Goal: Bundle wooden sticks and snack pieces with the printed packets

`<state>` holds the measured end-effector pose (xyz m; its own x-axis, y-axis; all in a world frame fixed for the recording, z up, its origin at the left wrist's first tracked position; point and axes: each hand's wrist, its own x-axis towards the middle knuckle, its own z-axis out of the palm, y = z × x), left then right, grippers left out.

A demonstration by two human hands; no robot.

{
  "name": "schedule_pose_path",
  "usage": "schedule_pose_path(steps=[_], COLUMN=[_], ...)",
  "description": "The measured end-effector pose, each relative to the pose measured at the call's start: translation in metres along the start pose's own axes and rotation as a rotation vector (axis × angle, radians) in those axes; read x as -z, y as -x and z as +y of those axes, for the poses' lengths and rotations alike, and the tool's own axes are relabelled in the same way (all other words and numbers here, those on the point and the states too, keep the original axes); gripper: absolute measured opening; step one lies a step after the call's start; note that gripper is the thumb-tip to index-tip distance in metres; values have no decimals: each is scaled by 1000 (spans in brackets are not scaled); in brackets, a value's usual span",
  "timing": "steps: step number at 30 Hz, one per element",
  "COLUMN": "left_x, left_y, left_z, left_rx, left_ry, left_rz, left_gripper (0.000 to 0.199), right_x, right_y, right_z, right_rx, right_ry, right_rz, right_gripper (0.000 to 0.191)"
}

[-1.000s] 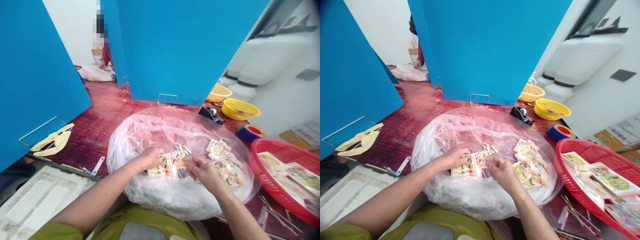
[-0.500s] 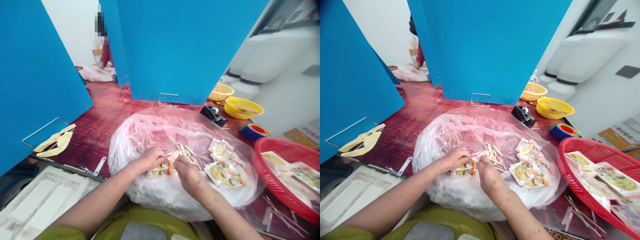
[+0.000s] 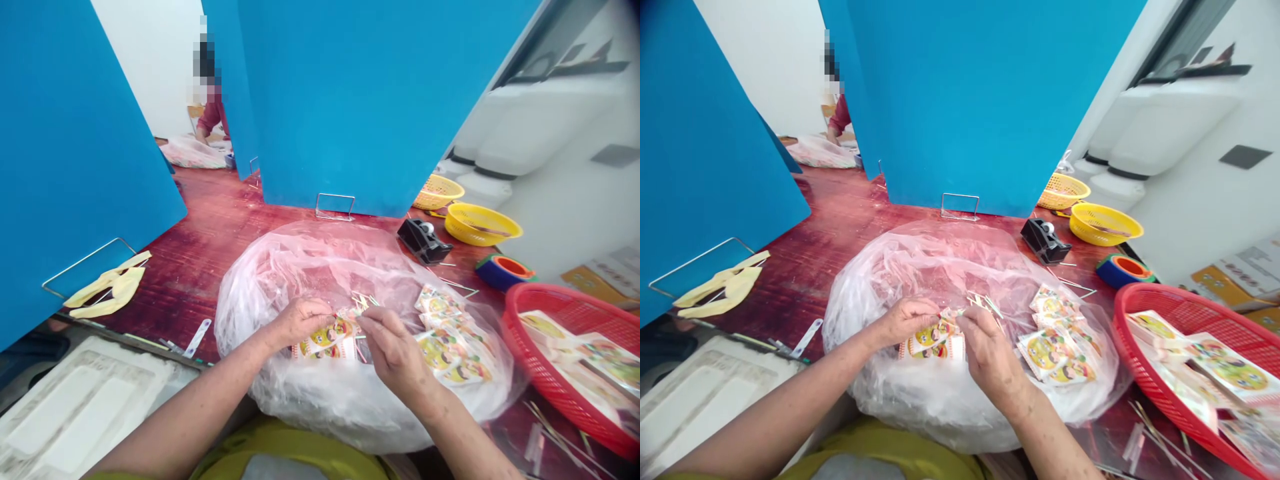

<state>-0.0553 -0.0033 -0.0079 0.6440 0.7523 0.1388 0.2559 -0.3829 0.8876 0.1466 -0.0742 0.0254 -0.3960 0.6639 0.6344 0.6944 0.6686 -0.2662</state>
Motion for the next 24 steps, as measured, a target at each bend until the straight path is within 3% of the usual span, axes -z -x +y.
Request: schedule_pose_path(steps=[4,7,10,13,17,19,21,22,24], left_x=[-7,-11,-9,-9,-17,-19,-15,-12,-7], left_y=[2,7,10,7,-6,-9,-8,-7,-2], left_z=[4,4,6,17,38,39,32,26,13], left_rx=[-125,-204,-225,-239,-275,-237,-163,-132,-81], left_ry=[-89,-9,156,234,228,175,2,-122,-381], left_rz=[54,165,284,321,284,255,189,136,9], left_gripper=[34,30,27,26,29,33,30,27,21], right_x=[4,23,46,53,40,41,55,66,86], right_y=[-4,-7,-8,-13,-20,-10,14,30,62], right_z=[-8,-12,-17,-27,-33,-21,4,19,51], right_rx=[16,8,-21,-70,-97,-172,-338,-440,-616], right_ry=[-127,-68,209,337,285,274,281,281,287], right_rz=[-181,-256,-96,64,50,67,93,65,-139], right_gripper=[34,34,36,36,40,39,35,34,34])
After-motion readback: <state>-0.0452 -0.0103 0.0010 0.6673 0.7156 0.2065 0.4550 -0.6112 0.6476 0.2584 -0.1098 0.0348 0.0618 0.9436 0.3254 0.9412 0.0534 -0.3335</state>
